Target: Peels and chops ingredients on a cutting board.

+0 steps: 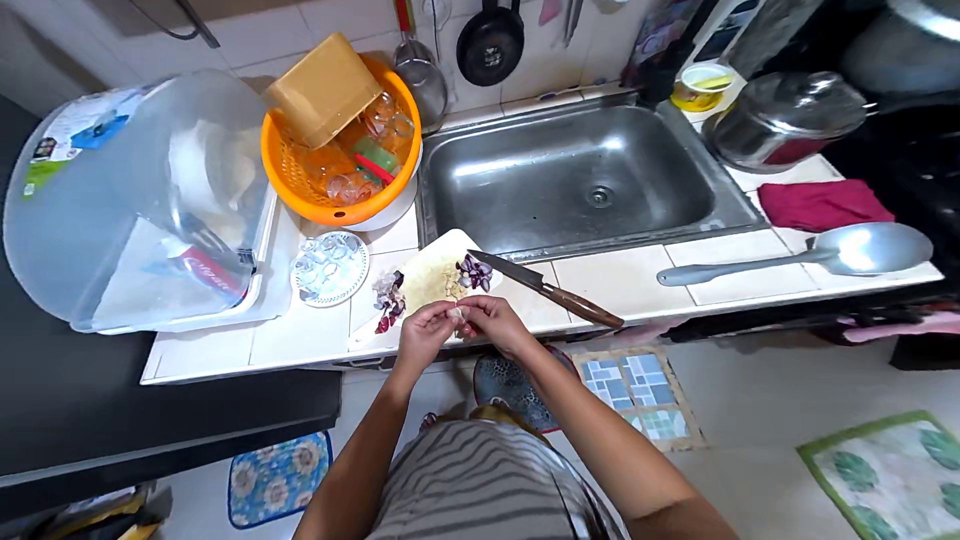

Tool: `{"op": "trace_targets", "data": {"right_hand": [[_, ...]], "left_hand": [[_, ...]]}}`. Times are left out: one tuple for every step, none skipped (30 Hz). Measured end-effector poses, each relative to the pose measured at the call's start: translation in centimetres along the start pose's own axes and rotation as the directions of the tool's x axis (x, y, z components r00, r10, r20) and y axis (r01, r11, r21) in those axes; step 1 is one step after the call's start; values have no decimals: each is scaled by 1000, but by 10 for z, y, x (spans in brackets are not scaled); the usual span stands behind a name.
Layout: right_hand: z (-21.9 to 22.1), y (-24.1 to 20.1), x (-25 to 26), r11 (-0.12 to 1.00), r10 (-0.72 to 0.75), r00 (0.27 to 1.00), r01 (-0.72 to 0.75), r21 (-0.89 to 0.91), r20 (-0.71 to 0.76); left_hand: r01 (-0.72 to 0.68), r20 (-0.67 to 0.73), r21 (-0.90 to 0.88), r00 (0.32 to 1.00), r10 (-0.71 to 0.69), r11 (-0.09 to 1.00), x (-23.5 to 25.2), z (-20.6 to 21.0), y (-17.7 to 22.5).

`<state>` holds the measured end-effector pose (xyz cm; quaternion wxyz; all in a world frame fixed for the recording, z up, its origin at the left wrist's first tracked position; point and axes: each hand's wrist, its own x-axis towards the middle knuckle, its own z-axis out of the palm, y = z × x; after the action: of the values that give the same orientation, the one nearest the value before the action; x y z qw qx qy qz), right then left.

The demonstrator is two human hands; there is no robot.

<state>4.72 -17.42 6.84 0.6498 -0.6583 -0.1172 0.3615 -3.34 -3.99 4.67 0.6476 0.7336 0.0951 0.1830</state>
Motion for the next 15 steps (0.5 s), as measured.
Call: {"op": "trace_targets", "data": {"right_hand": [[0, 4, 1, 995, -35, 999, 36, -88, 13], [-1, 10, 3, 975, -81, 996, 85, -205, 26], [-1, 17, 4, 937, -131, 991, 135, -321, 33], [-2, 22, 4, 896, -176, 984, 171, -410, 27], [-2, 26, 4, 861, -211, 977, 190, -471, 9], [-3, 31, 3, 833, -241, 970, 199, -516, -14], [-5, 34, 3, 819, -260, 964, 196, -539, -46], [-7, 37, 2, 808, -267, 961, 180, -561, -77], [-10, 37, 2, 789, -259, 960, 149, -596, -102], [-12, 36, 1, 757, -238, 963, 102, -645, -126], [-15, 34, 1, 715, -206, 967, 42, -698, -152], [-17, 33, 1, 667, -171, 969, -18, -745, -177], [-20, 31, 2, 623, -136, 972, -66, -780, -191], [-23, 31, 2, 590, -128, 971, -88, -803, -200], [-26, 34, 1, 569, -168, 964, -75, -819, -204]], "left_hand": [[63, -23, -29, 998, -63, 998, 0, -1, 0], [125, -45, -57, 991, -128, 990, 1, -2, -1], [180, -63, -77, 981, -185, 981, 1, -3, -2], [232, -77, -97, 968, -240, 968, 2, -4, -2], [272, -94, -117, 954, -284, 955, 2, -5, -2], [296, -109, -135, 944, -311, 946, 2, -7, -4], [304, -122, -146, 939, -322, 941, 2, -10, -7], [308, -131, -142, 936, -326, 941, 3, -12, -8], [313, -131, -119, 936, -328, 942, 3, -15, -9], [321, -120, -74, 937, -328, 944, 3, -18, -8], [326, -101, -1, 940, -325, 945, 4, -20, -7], [316, -77, 107, 948, -309, 943, 4, -22, -7], [285, -45, 241, 958, -283, 928, 5, -25, -8], [241, 2, 382, 965, -261, 892, 6, -27, -9], [191, 57, 507, 965, -255, 840, 9, -29, -8]]}}
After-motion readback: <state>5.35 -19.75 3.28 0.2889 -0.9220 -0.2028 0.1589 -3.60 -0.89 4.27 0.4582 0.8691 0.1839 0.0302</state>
